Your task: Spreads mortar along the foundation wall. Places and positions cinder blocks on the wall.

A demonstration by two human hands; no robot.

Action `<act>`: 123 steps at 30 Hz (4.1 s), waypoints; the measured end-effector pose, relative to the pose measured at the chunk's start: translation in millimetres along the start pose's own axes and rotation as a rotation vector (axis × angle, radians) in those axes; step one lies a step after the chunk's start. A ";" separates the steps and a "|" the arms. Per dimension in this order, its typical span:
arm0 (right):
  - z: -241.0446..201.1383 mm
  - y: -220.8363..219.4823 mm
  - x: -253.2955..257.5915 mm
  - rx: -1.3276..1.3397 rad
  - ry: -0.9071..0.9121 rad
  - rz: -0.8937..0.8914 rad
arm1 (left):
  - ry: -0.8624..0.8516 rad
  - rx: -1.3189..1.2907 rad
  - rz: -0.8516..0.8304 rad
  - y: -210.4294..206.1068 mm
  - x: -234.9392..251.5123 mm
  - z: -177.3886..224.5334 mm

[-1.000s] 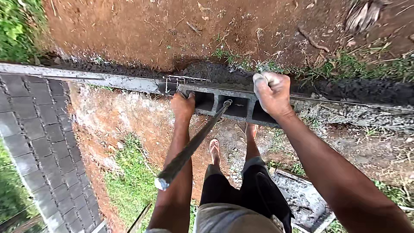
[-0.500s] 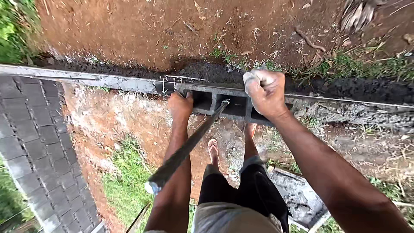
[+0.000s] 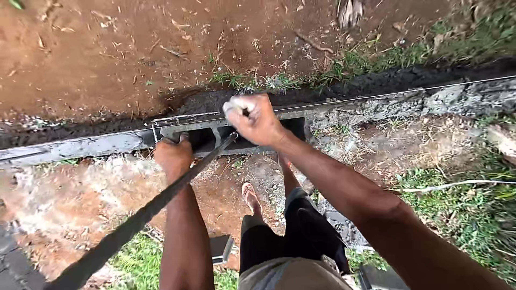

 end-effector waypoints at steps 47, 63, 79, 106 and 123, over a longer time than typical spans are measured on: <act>-3.8 110.8 -153.1 -0.619 -0.884 0.195 | -0.245 -0.512 -0.139 -10.7 1.2 -38.3; -1.7 99.5 -111.0 -0.958 -1.061 -0.029 | -0.073 -0.386 -0.139 -12.8 10.9 -33.1; -5.4 99.3 -106.3 -1.008 -1.103 -0.052 | -0.039 -0.335 -0.134 -9.2 -2.1 -30.8; -100.5 2.1 15.7 0.576 0.017 0.166 | -0.079 -0.238 -0.120 -13.5 7.6 -31.9; 9.7 -21.9 -1.9 0.095 -0.078 0.035 | -0.068 -0.252 -0.104 -11.7 7.5 -27.1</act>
Point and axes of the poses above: each hand's wrist, its own x-axis towards the middle knuckle, its own y-axis out of the back of the hand, z = x × y, the point moved 4 cm from there along x, towards the middle knuckle
